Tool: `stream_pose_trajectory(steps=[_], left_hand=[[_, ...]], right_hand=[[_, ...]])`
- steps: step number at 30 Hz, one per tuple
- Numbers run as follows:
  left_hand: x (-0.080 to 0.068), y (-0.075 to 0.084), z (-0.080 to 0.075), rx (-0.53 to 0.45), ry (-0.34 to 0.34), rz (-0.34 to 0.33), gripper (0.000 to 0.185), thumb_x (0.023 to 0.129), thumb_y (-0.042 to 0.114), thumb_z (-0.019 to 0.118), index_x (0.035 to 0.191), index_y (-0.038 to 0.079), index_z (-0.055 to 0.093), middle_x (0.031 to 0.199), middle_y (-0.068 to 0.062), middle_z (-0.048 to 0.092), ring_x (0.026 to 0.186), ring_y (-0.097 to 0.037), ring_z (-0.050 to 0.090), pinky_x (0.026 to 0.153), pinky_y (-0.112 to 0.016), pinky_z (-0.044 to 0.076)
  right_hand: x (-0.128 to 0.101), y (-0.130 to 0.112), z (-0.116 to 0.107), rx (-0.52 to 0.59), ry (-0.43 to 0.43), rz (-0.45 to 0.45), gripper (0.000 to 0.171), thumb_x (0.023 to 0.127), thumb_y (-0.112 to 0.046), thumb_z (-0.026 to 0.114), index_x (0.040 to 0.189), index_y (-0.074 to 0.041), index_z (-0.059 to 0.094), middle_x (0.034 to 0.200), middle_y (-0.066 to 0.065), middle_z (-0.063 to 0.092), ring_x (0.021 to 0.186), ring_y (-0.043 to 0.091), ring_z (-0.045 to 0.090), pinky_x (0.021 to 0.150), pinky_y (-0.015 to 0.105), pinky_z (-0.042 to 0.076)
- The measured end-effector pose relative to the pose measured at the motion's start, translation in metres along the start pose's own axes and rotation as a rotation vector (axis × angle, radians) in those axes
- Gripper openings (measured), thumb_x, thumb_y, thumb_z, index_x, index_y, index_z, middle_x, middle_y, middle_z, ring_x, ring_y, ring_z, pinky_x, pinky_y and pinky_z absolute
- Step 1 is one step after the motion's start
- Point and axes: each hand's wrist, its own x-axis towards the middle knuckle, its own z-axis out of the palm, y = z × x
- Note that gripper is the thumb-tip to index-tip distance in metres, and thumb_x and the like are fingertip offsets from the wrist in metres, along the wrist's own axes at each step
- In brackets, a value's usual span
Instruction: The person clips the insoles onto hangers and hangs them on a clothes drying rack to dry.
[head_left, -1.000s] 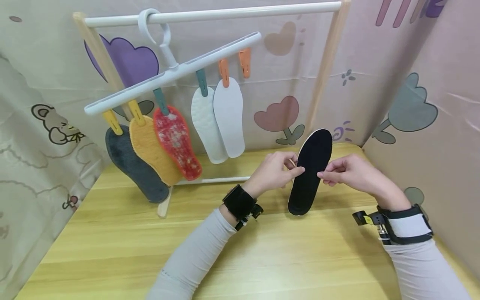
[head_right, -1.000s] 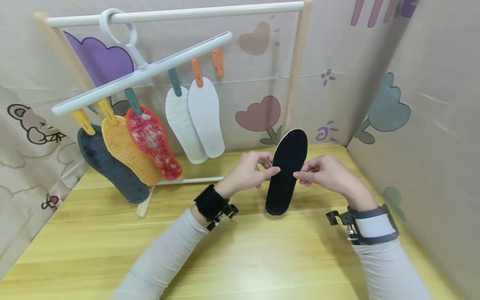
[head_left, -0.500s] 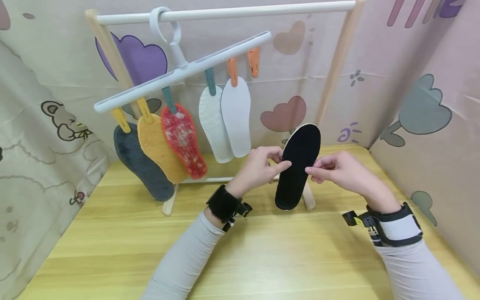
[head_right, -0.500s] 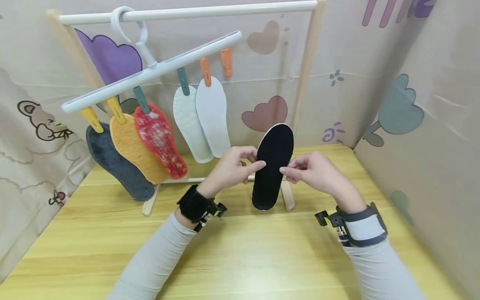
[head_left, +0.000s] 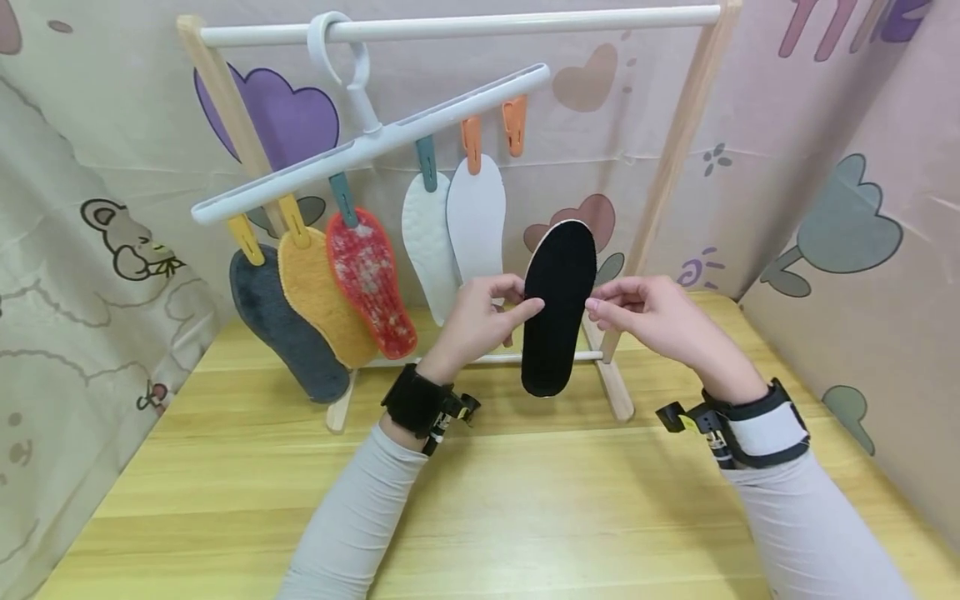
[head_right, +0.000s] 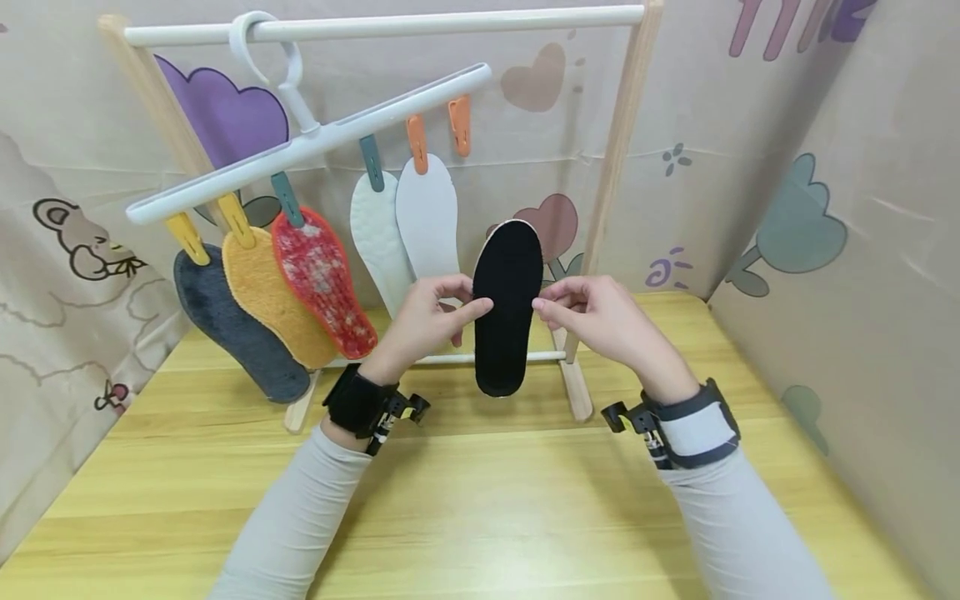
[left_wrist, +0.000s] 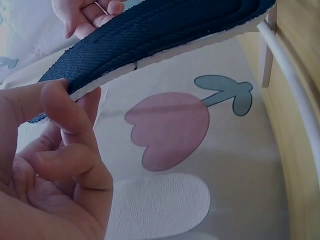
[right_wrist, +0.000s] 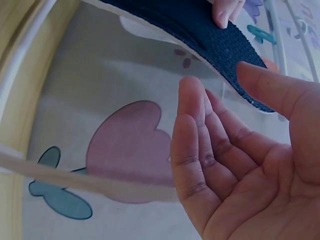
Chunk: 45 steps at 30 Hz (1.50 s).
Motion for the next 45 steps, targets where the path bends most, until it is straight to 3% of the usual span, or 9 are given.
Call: stream_pose_trajectory(steps=[5, 15, 19, 22, 28, 30, 36, 41, 45], left_hand=[[0.002, -0.001, -0.009, -0.023, 0.039, -0.008, 0.016, 0.102, 0.021, 0.076, 0.098, 0.006, 0.073, 0.091, -0.01, 0.073, 0.055, -0.043, 0.063, 0.046, -0.027, 0.041], [0.004, -0.005, -0.024, -0.027, 0.103, -0.02, 0.02, 0.103, 0.023, 0.075, 0.102, 0.003, 0.073, 0.102, -0.015, 0.074, 0.055, -0.043, 0.06, 0.049, -0.027, 0.048], [0.005, -0.008, -0.029, -0.024, 0.127, -0.02, 0.022, 0.104, 0.024, 0.074, 0.103, 0.002, 0.073, 0.104, -0.016, 0.073, 0.059, -0.052, 0.06, 0.049, -0.027, 0.049], [0.005, -0.009, -0.032, -0.013, 0.145, -0.019, 0.023, 0.104, 0.025, 0.074, 0.102, 0.003, 0.072, 0.103, -0.016, 0.074, 0.058, -0.051, 0.06, 0.048, -0.027, 0.049], [0.007, -0.01, -0.036, 0.015, 0.167, -0.009, 0.024, 0.104, 0.028, 0.075, 0.098, 0.005, 0.072, 0.098, -0.014, 0.075, 0.047, -0.03, 0.059, 0.047, -0.028, 0.049], [0.008, -0.011, -0.036, 0.013, 0.174, 0.0, 0.024, 0.103, 0.028, 0.075, 0.096, 0.005, 0.072, 0.097, -0.014, 0.075, 0.046, -0.029, 0.06, 0.047, -0.028, 0.049], [0.01, -0.012, -0.036, 0.014, 0.193, 0.018, 0.023, 0.102, 0.027, 0.076, 0.094, 0.005, 0.072, 0.095, -0.013, 0.076, 0.046, -0.026, 0.06, 0.047, -0.029, 0.051], [0.011, -0.013, -0.033, 0.016, 0.191, 0.02, 0.022, 0.103, 0.027, 0.076, 0.097, 0.005, 0.073, 0.095, -0.013, 0.075, 0.045, -0.022, 0.059, 0.047, -0.029, 0.051], [0.012, -0.012, -0.031, 0.011, 0.193, 0.018, 0.023, 0.103, 0.027, 0.075, 0.099, 0.004, 0.073, 0.096, -0.013, 0.075, 0.045, -0.021, 0.059, 0.047, -0.029, 0.05]], right_hand=[[0.014, -0.012, -0.003, 0.064, 0.028, 0.004, 0.038, 0.108, -0.025, 0.067, 0.133, 0.004, 0.069, 0.111, 0.02, 0.079, 0.084, -0.005, 0.07, 0.077, 0.012, 0.057], [0.048, -0.036, -0.013, 0.173, 0.076, -0.014, 0.044, 0.111, -0.029, 0.062, 0.142, 0.0, 0.064, 0.119, 0.021, 0.076, 0.086, 0.002, 0.069, 0.078, 0.017, 0.058], [0.066, -0.047, -0.019, 0.227, 0.08, -0.008, 0.047, 0.111, -0.033, 0.06, 0.145, -0.001, 0.062, 0.126, 0.018, 0.073, 0.097, 0.003, 0.07, 0.083, 0.016, 0.058], [0.079, -0.058, -0.025, 0.255, 0.073, -0.007, 0.051, 0.112, -0.037, 0.058, 0.149, -0.002, 0.059, 0.134, 0.019, 0.071, 0.109, 0.011, 0.07, 0.088, 0.018, 0.058], [0.105, -0.078, -0.035, 0.302, 0.063, -0.006, 0.057, 0.112, -0.04, 0.056, 0.159, -0.009, 0.049, 0.153, 0.016, 0.062, 0.137, 0.023, 0.062, 0.112, 0.032, 0.054], [0.115, -0.084, -0.037, 0.327, 0.06, 0.004, 0.059, 0.112, -0.041, 0.056, 0.162, -0.011, 0.045, 0.158, 0.012, 0.058, 0.143, 0.023, 0.059, 0.118, 0.039, 0.051], [0.137, -0.098, -0.038, 0.461, 0.048, 0.019, 0.062, 0.113, -0.04, 0.054, 0.167, -0.014, 0.038, 0.169, 0.006, 0.047, 0.154, 0.021, 0.05, 0.126, 0.04, 0.043], [0.145, -0.102, -0.038, 0.58, 0.07, -0.003, 0.058, 0.113, -0.033, 0.054, 0.165, -0.012, 0.041, 0.168, 0.006, 0.046, 0.154, 0.021, 0.049, 0.127, 0.039, 0.043], [0.146, -0.101, -0.038, 0.625, 0.121, -0.021, 0.048, 0.113, -0.028, 0.056, 0.157, -0.01, 0.053, 0.15, 0.005, 0.059, 0.14, 0.021, 0.058, 0.121, 0.037, 0.048]])
